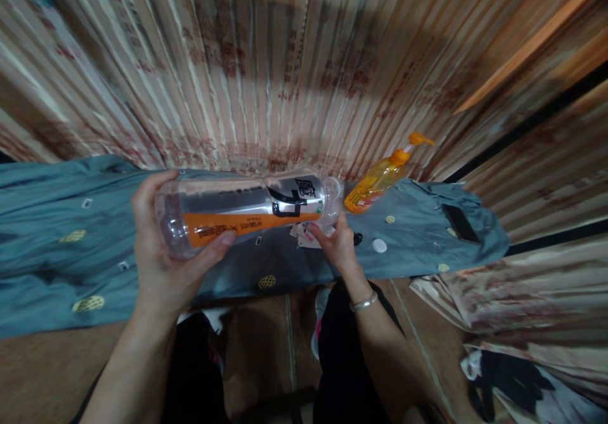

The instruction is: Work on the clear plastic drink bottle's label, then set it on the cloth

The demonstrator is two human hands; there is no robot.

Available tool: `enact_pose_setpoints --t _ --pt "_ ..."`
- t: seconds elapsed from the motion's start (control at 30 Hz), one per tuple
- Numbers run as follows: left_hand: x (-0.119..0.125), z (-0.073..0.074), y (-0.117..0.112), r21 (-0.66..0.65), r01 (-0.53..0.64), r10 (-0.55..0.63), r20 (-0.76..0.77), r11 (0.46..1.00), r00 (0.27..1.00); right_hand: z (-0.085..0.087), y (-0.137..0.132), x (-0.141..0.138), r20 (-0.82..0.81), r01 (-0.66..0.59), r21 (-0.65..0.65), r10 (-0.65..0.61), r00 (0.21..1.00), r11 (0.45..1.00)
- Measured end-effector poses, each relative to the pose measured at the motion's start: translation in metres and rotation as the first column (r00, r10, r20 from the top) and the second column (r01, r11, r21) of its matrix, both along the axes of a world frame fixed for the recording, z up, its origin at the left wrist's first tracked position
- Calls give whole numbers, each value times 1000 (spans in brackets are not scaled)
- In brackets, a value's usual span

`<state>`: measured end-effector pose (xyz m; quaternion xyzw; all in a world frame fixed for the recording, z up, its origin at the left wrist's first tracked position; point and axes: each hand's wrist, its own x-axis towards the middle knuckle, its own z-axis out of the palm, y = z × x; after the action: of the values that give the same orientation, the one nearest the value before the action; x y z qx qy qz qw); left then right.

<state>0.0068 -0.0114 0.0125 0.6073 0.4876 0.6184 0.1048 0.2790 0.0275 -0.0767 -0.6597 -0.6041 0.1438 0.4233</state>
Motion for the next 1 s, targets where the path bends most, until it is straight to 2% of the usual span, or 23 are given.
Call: enact_pose_setpoints --t 0.27,0.57,1.0 --pt "-1 0 -1 8 -27 28 -47 1000 998 -3 1 0 18 11 2 -11 1000 1000" --pt "-1 0 -1 -4 -31 31 -38 1000 999 -6 2 2 3 -14 -3 14 1000 1000" --pt "-3 2 -2 -6 -20 20 -40 1000 999 -5 2 2 37 17 -25 -17 999 1000"
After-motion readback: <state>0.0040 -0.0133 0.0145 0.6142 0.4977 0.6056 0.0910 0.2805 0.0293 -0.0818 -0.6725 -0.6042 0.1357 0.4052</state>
